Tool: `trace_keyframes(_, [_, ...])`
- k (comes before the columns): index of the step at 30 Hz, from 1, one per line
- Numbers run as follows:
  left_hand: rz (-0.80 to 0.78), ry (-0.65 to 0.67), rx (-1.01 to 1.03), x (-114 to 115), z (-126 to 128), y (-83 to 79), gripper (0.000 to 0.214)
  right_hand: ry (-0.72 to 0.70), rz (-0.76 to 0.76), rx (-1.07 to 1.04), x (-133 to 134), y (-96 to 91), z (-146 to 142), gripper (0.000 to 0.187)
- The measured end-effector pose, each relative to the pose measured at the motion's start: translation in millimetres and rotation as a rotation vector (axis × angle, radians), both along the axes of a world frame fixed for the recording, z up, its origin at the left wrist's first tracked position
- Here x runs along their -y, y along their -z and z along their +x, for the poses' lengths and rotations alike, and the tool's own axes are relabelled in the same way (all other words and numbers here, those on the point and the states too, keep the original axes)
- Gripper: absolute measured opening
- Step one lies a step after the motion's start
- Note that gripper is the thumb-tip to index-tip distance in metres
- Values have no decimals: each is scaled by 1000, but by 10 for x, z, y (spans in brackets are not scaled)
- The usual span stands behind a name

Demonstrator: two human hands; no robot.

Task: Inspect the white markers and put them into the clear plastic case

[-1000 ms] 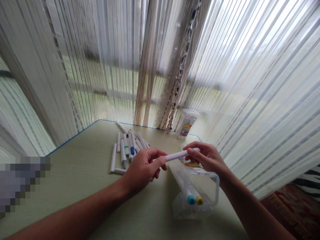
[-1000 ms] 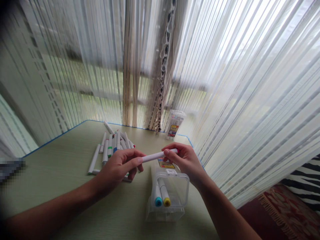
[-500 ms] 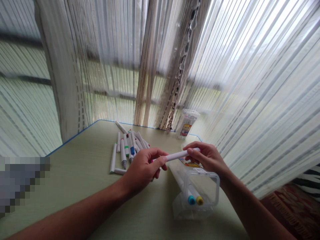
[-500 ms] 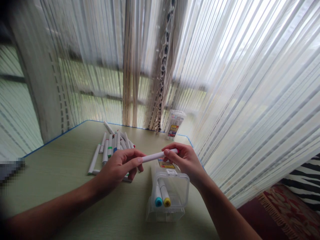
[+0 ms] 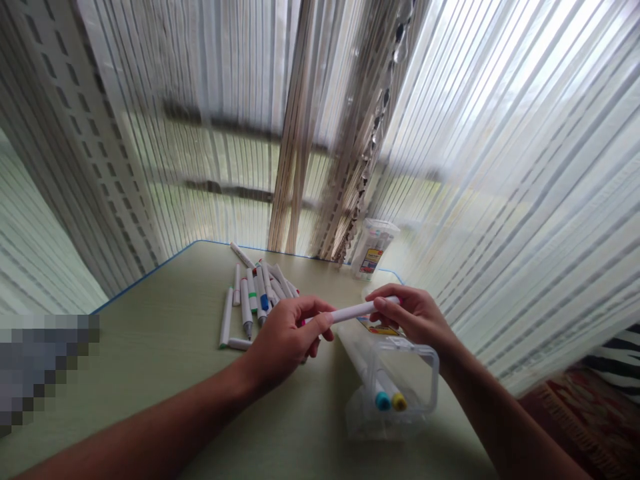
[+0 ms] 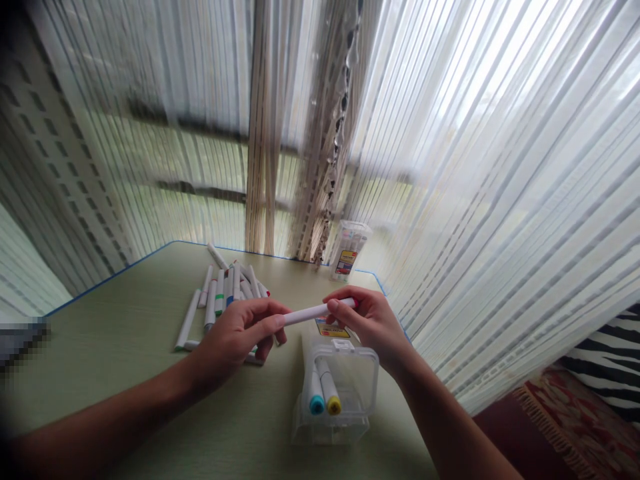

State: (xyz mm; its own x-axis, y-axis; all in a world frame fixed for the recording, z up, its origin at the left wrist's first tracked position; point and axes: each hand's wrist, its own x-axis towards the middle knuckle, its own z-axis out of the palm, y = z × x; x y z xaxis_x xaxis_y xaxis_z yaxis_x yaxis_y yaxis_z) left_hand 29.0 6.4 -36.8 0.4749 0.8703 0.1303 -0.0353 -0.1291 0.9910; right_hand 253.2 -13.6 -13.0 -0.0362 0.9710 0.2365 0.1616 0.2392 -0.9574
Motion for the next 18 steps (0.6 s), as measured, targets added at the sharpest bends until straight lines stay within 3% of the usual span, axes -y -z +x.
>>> trace_keyframes(18, [-7, -98, 46, 6, 2, -62, 26, 50, 23, -56, -18, 39, -10, 31])
